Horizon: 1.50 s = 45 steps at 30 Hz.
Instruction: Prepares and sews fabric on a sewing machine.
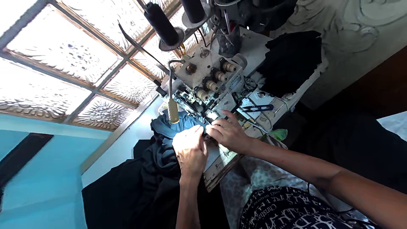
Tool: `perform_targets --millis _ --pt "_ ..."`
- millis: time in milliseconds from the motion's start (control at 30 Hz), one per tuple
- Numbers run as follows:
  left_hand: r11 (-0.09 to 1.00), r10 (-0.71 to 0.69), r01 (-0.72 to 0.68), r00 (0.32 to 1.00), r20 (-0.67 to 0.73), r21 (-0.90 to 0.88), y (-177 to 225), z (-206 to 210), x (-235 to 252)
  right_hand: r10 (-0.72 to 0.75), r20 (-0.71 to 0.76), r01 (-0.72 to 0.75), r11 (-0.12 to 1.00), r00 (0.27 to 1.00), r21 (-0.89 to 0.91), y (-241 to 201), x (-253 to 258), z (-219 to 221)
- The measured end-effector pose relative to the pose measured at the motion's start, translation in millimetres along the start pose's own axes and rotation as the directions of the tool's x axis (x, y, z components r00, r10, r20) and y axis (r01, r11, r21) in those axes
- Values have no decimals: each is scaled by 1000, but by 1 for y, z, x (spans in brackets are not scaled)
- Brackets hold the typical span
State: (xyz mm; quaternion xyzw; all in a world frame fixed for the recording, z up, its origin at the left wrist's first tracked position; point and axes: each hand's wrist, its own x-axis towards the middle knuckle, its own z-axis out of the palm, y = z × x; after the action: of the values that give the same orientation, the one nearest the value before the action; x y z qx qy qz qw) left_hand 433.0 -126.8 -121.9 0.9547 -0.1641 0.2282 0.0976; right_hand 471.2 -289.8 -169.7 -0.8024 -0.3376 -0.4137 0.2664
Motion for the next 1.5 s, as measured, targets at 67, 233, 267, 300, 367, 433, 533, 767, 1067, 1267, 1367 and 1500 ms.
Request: perform_targets --millis 67,233,267,300,367,433,533,767,1067,1267,1367,1500 --pt "1000 -13 13 1000 -21 -6 -9 4 6 -8 3 8 995 1000 -95 -5 -1 2" --pt "982 -181 178 982 46 68 -16 9 15 21 58 -15 993 998 -113 -14 -9 -6" --pt "975 -207 202 977 50 91 -16 10 16 37 73 -31 997 997 -74 -14 -10 -13" --pt "970 -224 217 973 50 113 -16 10 16 61 86 -58 998 994 -37 -12 -10 -22" --pt "963 -237 231 971 33 136 -10 10 11 150 115 -151 989 982 -2 1 -16 -41" --pt "961 -222 219 975 -3 169 2 6 0 305 194 -298 952 932 -66 27 -26 -59" --pt "954 -213 209 977 -2 217 22 -4 -18 547 412 -475 837 729 -272 67 -47 -70" --pt "952 -235 242 970 -61 190 37 -1 -33 493 457 -323 857 740 -401 88 -59 -61" --pt "944 -225 291 914 -337 158 34 30 -38 531 671 -605 782 518 -152 26 23 -79" --pt "947 -240 299 901 -361 116 35 33 -39 347 749 -361 920 564 -154 -12 64 -48" --pt "944 -245 308 893 -378 115 35 34 -38 340 738 -298 935 584 -195 -20 72 -37" --pt "942 -241 313 885 -397 124 33 36 -37 361 750 -308 926 555 -218 -22 75 -31"
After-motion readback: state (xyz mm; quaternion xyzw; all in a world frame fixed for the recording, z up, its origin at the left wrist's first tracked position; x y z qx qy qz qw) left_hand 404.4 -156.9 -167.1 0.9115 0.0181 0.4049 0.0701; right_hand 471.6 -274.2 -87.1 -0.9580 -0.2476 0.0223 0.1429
